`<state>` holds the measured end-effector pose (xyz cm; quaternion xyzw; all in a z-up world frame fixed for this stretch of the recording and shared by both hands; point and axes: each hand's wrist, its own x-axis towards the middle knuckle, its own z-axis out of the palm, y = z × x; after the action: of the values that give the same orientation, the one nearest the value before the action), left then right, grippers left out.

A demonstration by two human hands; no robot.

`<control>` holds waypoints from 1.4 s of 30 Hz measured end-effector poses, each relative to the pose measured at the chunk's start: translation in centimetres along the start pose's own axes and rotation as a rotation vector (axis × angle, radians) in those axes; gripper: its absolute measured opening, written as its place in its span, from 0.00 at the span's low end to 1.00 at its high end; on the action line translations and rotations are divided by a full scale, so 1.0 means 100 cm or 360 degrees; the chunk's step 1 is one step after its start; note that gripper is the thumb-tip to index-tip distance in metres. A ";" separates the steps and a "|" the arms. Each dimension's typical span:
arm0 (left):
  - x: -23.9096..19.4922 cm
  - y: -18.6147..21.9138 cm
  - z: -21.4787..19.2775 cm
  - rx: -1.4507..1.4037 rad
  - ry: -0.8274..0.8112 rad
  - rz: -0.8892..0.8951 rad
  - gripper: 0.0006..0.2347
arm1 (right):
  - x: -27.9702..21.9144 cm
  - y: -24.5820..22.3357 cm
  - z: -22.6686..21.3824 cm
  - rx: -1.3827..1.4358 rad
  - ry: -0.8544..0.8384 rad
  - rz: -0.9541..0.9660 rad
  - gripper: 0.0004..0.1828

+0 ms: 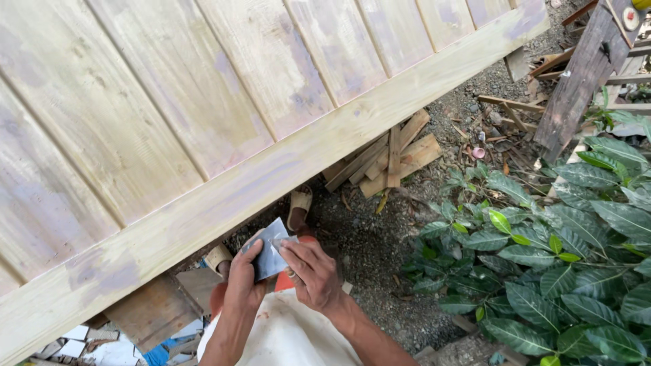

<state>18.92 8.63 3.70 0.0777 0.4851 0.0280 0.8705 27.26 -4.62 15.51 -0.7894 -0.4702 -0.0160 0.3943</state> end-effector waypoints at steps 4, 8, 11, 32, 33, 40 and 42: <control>-0.006 0.007 0.077 0.0078 -0.0070 0.0138 0.13 | -0.001 0.086 -0.045 -0.0102 -0.0374 -0.0122 0.19; 0.006 0.004 0.159 0.0615 -0.0096 0.0624 0.13 | 0.025 0.176 -0.119 -0.0083 -0.0469 -0.0119 0.19; 0.024 -0.008 0.206 0.1030 -0.0153 0.0906 0.13 | 0.062 0.207 -0.173 -0.0124 -0.0427 -0.0251 0.24; 0.121 0.008 0.240 0.0420 0.0085 0.1236 0.14 | 0.168 0.364 -0.141 -0.0868 -0.0983 -0.0405 0.26; 0.124 0.009 0.232 0.0386 0.0118 0.1190 0.14 | 0.175 0.374 -0.133 -0.0911 -0.0994 -0.0397 0.25; 0.115 0.003 0.206 0.0304 0.0244 0.1079 0.15 | 0.171 0.382 -0.104 -0.0734 -0.1017 -0.0217 0.21; 0.113 0.000 0.195 0.0346 0.0264 0.1040 0.15 | 0.155 0.378 -0.107 -0.0740 -0.1088 -0.0211 0.22</control>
<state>41.45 7.92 4.30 0.3185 0.5037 0.2596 0.7599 68.16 -9.41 6.06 -0.7854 -0.6076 0.1158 0.0249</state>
